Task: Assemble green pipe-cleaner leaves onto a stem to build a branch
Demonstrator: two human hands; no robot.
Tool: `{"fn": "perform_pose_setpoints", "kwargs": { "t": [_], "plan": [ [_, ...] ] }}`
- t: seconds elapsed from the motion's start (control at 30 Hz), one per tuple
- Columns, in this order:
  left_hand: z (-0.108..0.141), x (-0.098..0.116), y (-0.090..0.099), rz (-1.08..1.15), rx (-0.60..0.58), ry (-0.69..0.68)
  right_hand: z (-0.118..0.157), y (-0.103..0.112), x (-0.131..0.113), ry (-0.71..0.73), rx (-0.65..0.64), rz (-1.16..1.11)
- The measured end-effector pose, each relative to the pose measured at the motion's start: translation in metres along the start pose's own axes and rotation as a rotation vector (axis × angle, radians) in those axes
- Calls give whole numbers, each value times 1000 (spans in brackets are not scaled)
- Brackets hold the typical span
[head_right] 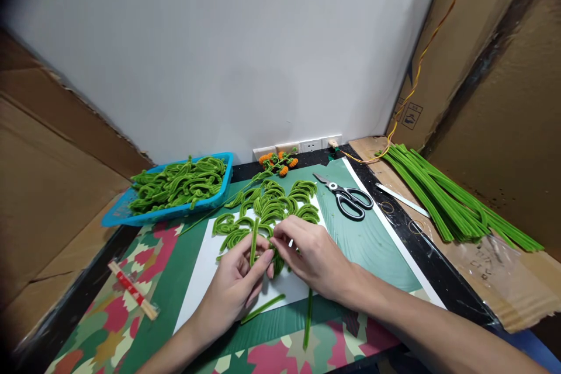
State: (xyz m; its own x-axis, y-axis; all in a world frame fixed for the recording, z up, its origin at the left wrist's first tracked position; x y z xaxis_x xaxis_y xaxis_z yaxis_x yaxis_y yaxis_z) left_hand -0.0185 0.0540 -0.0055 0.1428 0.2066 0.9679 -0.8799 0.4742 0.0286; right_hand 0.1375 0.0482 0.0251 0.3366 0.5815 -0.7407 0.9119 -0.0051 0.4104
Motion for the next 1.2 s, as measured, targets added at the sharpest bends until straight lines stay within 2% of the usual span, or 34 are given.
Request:
{"fn": "perform_pose_setpoints", "kwargs": {
  "t": [0.2, 0.4, 0.67, 0.8, 1.0, 1.2],
  "plan": [
    [-6, 3, 6, 79, 37, -54, -2, -3, 10, -304, -12, -437],
    [-5, 6, 3, 113, 24, -53, 0, -20, 25, -429, -9, -761],
    [0, 3, -5, 164, -106, -22, 2, -32, 20, -510, -139, -947],
    [2, 6, -9, 254, -156, 15, 3, -35, 20, -533, -153, -1036],
    [2, 9, -9, 384, -172, 39, 6, -35, 24, -523, -49, -1034],
    [-1, 10, -7, 387, -152, -19, 6, -33, 22, -499, 98, -988]
  ]
}}
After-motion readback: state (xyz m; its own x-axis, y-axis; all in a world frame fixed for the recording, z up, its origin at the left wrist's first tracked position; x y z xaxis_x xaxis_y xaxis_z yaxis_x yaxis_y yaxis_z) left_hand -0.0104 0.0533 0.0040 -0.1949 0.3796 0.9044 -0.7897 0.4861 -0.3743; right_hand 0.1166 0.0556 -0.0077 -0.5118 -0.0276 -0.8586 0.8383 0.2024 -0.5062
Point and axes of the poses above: each hand's wrist, its own z-axis away from the middle knuckle, its own y-axis out of the back of the hand, x = y × z, the point moved 6 cm from there along -z, towards the middle knuckle, and after that the axes turned 3 degrees about y, right-handed, at the moved point
